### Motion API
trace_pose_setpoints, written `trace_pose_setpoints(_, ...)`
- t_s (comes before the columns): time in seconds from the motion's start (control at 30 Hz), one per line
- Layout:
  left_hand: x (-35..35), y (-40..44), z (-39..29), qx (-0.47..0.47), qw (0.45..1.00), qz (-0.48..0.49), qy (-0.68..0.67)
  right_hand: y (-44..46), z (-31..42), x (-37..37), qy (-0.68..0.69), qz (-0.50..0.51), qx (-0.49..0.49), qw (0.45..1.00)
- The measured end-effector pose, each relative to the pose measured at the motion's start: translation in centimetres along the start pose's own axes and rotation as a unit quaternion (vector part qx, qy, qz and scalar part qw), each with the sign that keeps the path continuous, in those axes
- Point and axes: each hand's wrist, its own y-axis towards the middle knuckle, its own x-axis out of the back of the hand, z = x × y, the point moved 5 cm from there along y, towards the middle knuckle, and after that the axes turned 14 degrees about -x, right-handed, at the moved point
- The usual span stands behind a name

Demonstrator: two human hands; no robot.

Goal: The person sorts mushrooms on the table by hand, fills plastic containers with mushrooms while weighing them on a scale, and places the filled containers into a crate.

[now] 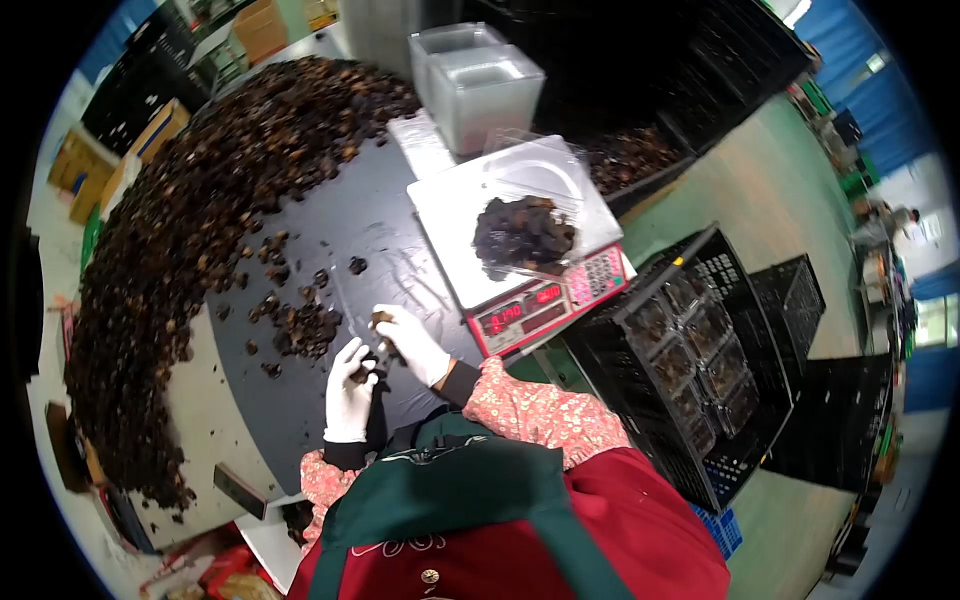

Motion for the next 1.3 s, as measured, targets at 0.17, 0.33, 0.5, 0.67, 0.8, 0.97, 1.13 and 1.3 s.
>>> trace_pose_setpoints(0.17, 2.2, 0.1, -0.9, -0.038, 0.997, 0.009, -0.068, 1.3, -0.1, -2.3, -0.173, -0.004, 0.083, 0.981)
trace_pose_setpoints(0.33, 0.5, 0.4, -2.9, -0.033, 0.976, 0.039, -0.213, -1.3, 2.0, -4.5, -0.386, -0.048, 0.281, 0.878)
trace_pose_setpoints(0.5, -3.0, 0.4, -2.2, 0.005, 0.968, 0.083, -0.237, -6.2, 4.6, -9.1, -0.514, -0.04, 0.417, 0.749)
trace_pose_setpoints(0.67, -5.0, -1.2, 0.3, 0.082, 0.964, 0.14, -0.209, -7.5, 7.9, -4.1, -0.388, -0.131, 0.375, 0.832)
trace_pose_setpoints(0.8, -5.8, -1.0, 0.6, 0.08, 0.975, 0.193, -0.079, -11.7, 15.4, 5.1, -0.358, -0.36, 0.374, 0.776)
trace_pose_setpoints(0.97, -4.3, -0.9, 1.6, 0.084, 0.981, 0.168, -0.042, -12.4, 21.2, 16.2, -0.23, -0.436, 0.324, 0.808)
trace_pose_setpoints(1.13, -6.9, -0.5, 2.0, 0.084, 0.978, 0.191, 0.006, -11.4, 21.3, 20.4, -0.304, -0.4, 0.329, 0.8)
trace_pose_setpoints(1.3, -7.3, 1.0, 1.8, 0.042, 0.987, 0.146, 0.056, -16.4, 20.6, 25.0, -0.142, -0.418, 0.298, 0.846)
